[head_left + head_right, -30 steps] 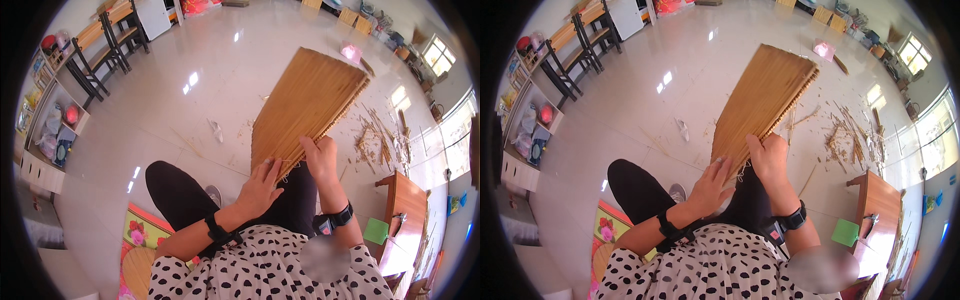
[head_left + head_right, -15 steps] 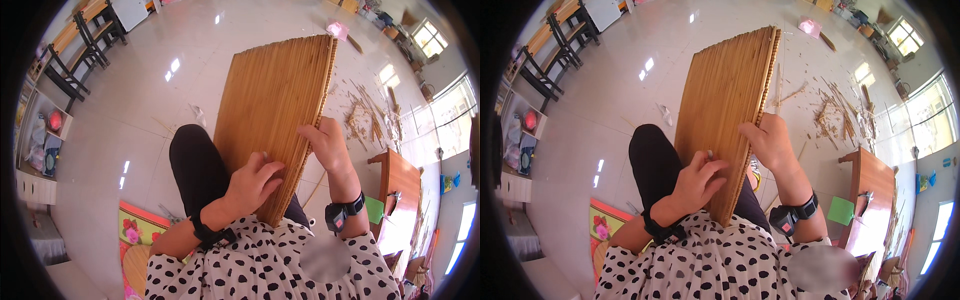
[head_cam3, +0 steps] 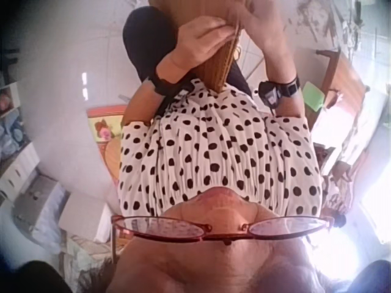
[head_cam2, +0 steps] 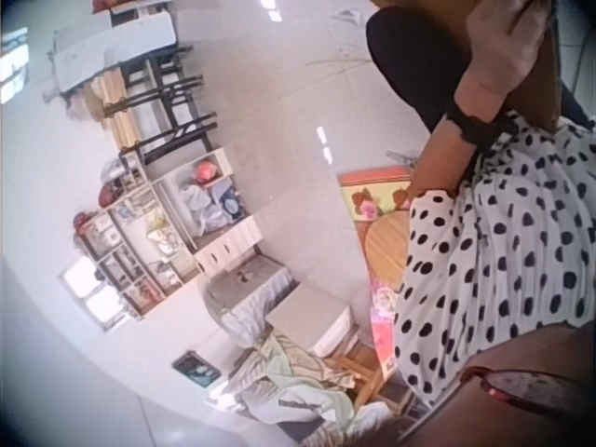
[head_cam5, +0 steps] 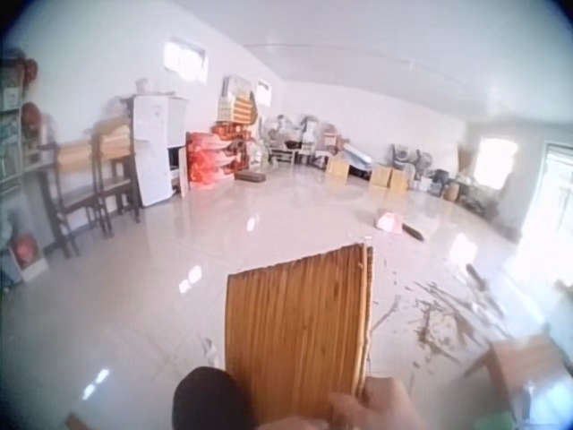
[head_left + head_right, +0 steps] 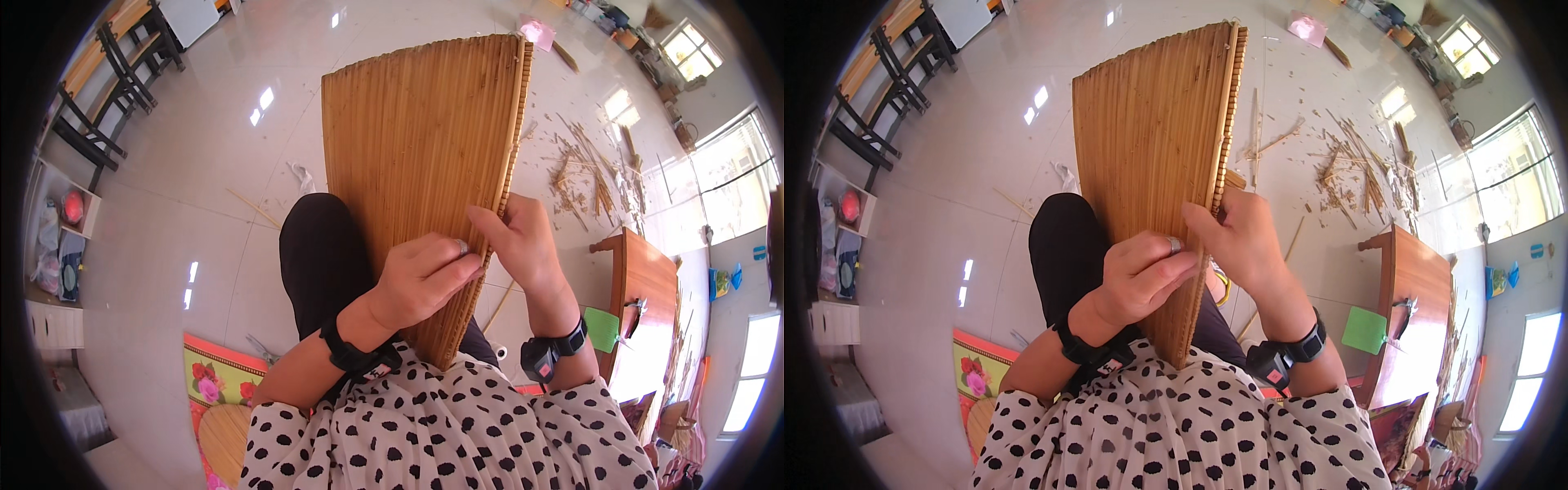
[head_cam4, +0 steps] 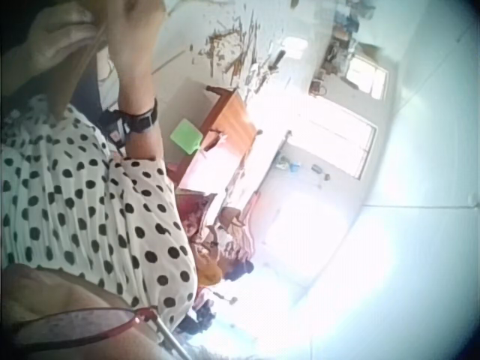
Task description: The person weaves a bamboo mat by hand, threading a white string through the edges of the mat to secure the bamboo strips. The person repeatedly pulls the string through the mat and adjusts the tension.
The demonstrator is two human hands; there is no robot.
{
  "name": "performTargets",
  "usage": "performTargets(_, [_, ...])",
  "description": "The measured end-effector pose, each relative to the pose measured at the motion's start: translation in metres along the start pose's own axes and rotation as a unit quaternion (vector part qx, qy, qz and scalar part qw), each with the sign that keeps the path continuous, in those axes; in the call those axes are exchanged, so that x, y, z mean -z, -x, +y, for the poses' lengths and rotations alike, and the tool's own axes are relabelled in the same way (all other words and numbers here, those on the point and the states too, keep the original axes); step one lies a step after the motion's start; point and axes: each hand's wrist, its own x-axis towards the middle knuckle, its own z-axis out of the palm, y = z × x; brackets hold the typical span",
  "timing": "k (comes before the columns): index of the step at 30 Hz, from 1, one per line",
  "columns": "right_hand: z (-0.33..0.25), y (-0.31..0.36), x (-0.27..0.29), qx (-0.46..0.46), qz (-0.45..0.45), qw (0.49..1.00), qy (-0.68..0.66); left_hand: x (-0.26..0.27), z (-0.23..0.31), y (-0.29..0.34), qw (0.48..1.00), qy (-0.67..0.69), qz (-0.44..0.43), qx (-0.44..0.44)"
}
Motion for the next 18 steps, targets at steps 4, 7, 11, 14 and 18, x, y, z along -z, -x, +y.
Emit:
performTargets(4, [0.005, 0.01, -0.008, 0.016, 0.038, 0.999, 0.032, -0.003, -0.002, 0.003, 0.999, -0.005, 0.002, -0.031])
performTargets(7, [0.005, 0.009, -0.01, 0.032, 0.039, 0.998, 0.047, 0.001, 0.002, 0.004, 0.999, -0.013, -0.003, -0.035])
performTargets(11, [0.001, 0.008, -0.004, 0.026, 0.051, 0.997, 0.056, 0.036, 0.024, -0.011, 0.997, -0.036, 0.05, -0.047])
performTargets(14, [0.007, 0.009, -0.002, 0.017, 0.053, 0.997, 0.058, 0.055, 0.02, -0.011, 0.993, 0.048, 0.103, 0.018])
performTargets(18, [-0.004, 0.006, -0.008, 0.011, 0.033, 0.999, 0.015, 0.044, 0.027, -0.02, 0.837, 0.481, 0.09, 0.244])
